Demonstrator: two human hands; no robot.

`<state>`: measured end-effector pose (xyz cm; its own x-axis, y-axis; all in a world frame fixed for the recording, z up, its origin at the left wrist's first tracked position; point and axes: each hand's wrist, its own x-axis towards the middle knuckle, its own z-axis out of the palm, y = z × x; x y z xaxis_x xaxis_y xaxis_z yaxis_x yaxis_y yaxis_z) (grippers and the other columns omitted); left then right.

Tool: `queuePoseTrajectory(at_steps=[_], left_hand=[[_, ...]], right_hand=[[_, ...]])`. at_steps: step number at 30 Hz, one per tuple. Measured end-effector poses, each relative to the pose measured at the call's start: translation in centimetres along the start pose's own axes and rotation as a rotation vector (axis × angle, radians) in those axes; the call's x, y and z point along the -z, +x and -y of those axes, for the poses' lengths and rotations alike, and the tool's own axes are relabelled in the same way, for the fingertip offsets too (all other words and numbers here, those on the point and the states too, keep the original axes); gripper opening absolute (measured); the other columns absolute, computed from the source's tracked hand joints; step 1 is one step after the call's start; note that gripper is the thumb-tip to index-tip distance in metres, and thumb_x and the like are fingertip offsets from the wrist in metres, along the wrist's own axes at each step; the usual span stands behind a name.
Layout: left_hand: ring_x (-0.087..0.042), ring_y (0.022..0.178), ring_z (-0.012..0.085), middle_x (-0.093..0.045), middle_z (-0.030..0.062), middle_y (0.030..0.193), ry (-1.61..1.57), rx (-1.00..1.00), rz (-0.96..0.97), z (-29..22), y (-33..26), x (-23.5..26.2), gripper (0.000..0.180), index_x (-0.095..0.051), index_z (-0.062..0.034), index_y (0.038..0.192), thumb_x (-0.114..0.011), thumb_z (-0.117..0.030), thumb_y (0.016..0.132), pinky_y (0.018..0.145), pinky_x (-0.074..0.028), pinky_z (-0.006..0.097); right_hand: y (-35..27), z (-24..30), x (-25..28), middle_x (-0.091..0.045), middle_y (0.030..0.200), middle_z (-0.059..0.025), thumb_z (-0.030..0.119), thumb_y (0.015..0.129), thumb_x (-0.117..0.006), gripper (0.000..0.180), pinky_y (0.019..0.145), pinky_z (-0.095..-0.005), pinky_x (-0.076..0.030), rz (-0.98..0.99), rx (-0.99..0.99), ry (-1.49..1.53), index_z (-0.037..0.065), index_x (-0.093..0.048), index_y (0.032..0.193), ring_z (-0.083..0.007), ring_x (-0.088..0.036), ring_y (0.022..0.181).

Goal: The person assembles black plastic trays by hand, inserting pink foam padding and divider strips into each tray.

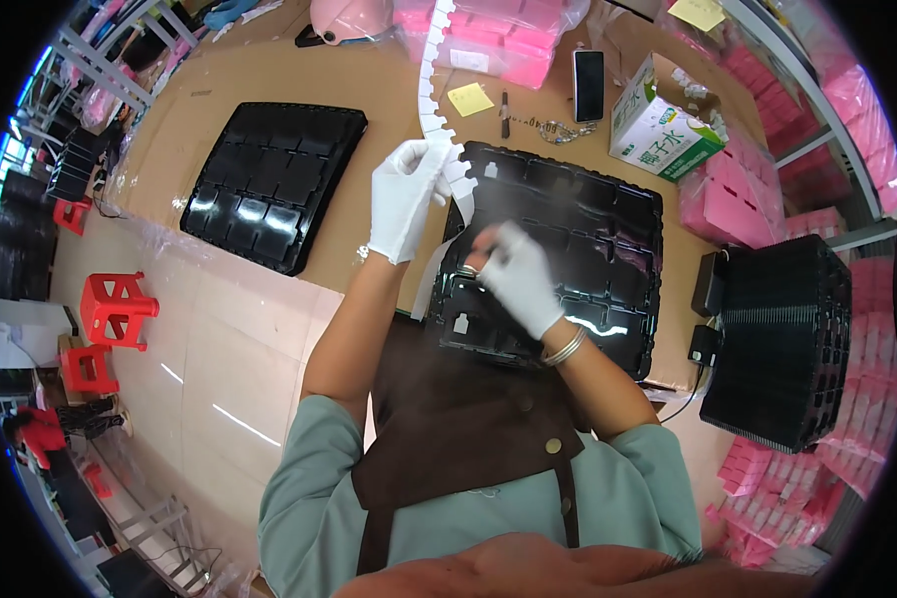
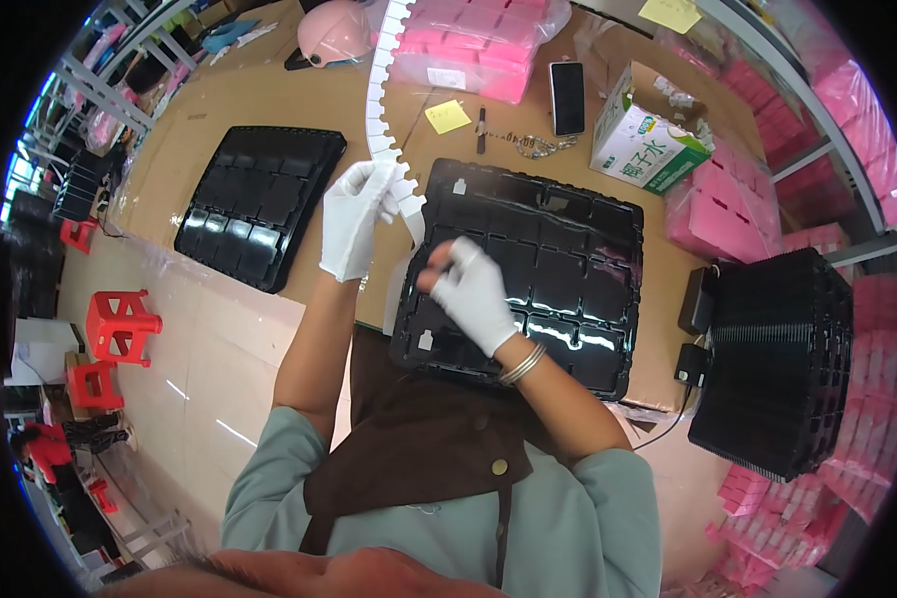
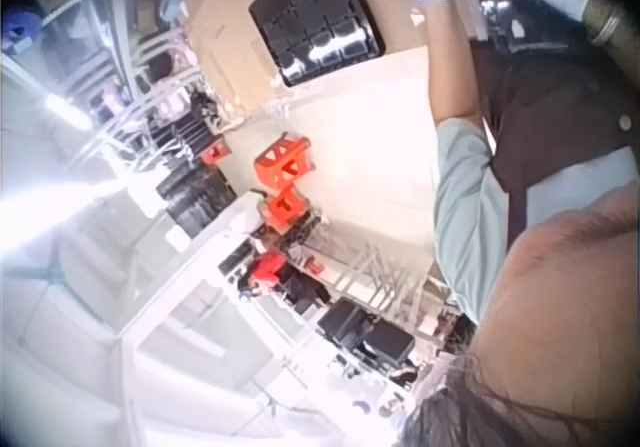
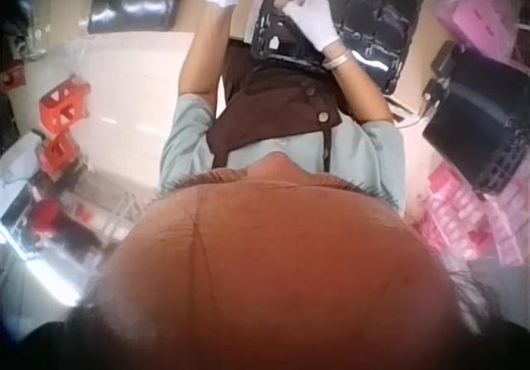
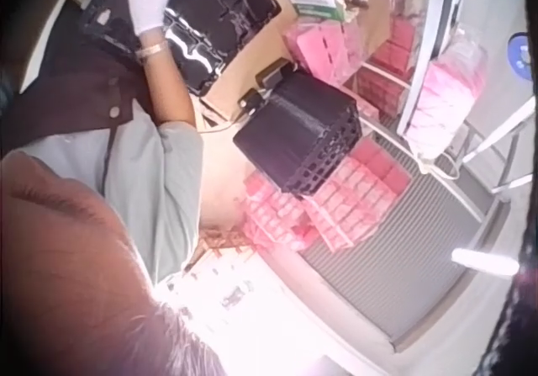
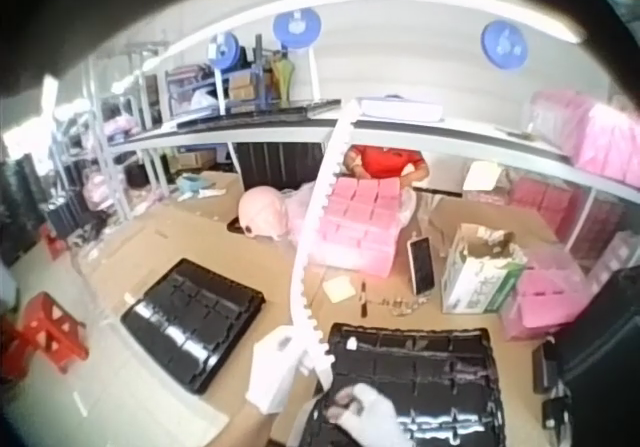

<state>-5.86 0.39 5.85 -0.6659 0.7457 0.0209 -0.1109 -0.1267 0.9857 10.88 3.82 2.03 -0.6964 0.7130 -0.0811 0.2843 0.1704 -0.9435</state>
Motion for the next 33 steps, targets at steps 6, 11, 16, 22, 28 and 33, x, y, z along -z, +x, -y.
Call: queuePoseTrajectory(at_steps=[6, 11, 16, 22, 28, 33], left_hand=[[-0.052, 0.057, 0.0022, -0.061, -0.0001, 0.072, 0.002, -0.008, 0.042, 0.1, -1.0, -1.4, 0.020, -0.064, -0.0013, 0.094, -0.061, -0.021, 0.092, 0.051, -0.040, 0.017], [-0.052, 0.055, 0.0022, -0.061, 0.0005, 0.073, 0.049, 0.025, 0.052, 0.0, -0.2, -3.0, 0.022, -0.064, 0.0004, 0.093, -0.062, -0.021, 0.092, 0.048, -0.041, 0.017], [-0.051, 0.053, 0.0024, -0.061, 0.0013, 0.072, 0.000, 0.096, 0.122, 1.1, 0.6, -4.5, 0.023, -0.064, 0.0023, 0.095, -0.061, -0.020, 0.092, 0.048, -0.040, 0.016], [-0.052, 0.063, 0.0063, -0.062, 0.0054, 0.086, -0.275, 0.218, 0.090, 2.5, 1.6, -5.5, 0.026, -0.059, 0.0052, 0.111, -0.056, -0.015, 0.094, 0.056, -0.041, 0.018], [-0.047, 0.059, 0.0022, -0.057, 0.0008, 0.077, -0.166, 0.138, 0.016, 1.4, 1.6, -3.7, 0.024, -0.060, 0.0030, 0.105, -0.057, -0.018, 0.095, 0.049, -0.034, 0.015], [-0.046, 0.058, 0.0015, -0.058, 0.0011, 0.076, -0.122, 0.108, 0.028, 1.6, 0.9, -4.4, 0.024, -0.061, 0.0019, 0.104, -0.058, -0.020, 0.095, 0.050, -0.033, 0.015]], right_hand=[[4.6, 2.2, 2.1, -0.065, 0.085, -0.0026, 0.012, 0.084, -0.069, 0.019, 0.073, -0.0230, -0.046, -0.068, -0.052, 0.429, -0.001, -0.064, 0.098, -0.0080, -0.057, 0.076], [4.5, 1.1, 2.5, -0.064, 0.080, -0.0013, 0.009, 0.084, -0.069, 0.012, 0.067, -0.0219, -0.046, -0.171, 0.116, 0.435, 0.000, -0.065, 0.091, -0.0055, -0.055, 0.072], [3.9, 0.7, 3.0, -0.062, 0.076, 0.0004, 0.004, 0.084, -0.067, 0.006, 0.064, -0.0208, -0.045, -0.313, 0.157, 0.450, 0.001, -0.063, 0.087, -0.0045, -0.053, 0.067], [3.1, 0.1, 5.2, -0.057, 0.078, -0.0036, -0.008, 0.072, -0.067, 0.015, 0.072, -0.0264, -0.046, -0.378, 0.442, 0.305, 0.004, -0.061, 0.079, -0.0142, -0.056, 0.074], [5.6, -8.3, 21.0, -0.062, 0.086, -0.0134, 0.002, 0.069, -0.064, 0.007, 0.072, -0.0387, -0.050, -0.423, 0.144, -0.728, 0.009, -0.066, 0.072, -0.0318, -0.061, 0.081], [7.4, -12.7, 23.2, -0.061, 0.092, -0.0141, 0.011, 0.068, -0.069, 0.004, 0.077, -0.0411, -0.051, -0.353, -0.047, -1.055, 0.010, -0.066, 0.070, -0.0329, -0.060, 0.090]])
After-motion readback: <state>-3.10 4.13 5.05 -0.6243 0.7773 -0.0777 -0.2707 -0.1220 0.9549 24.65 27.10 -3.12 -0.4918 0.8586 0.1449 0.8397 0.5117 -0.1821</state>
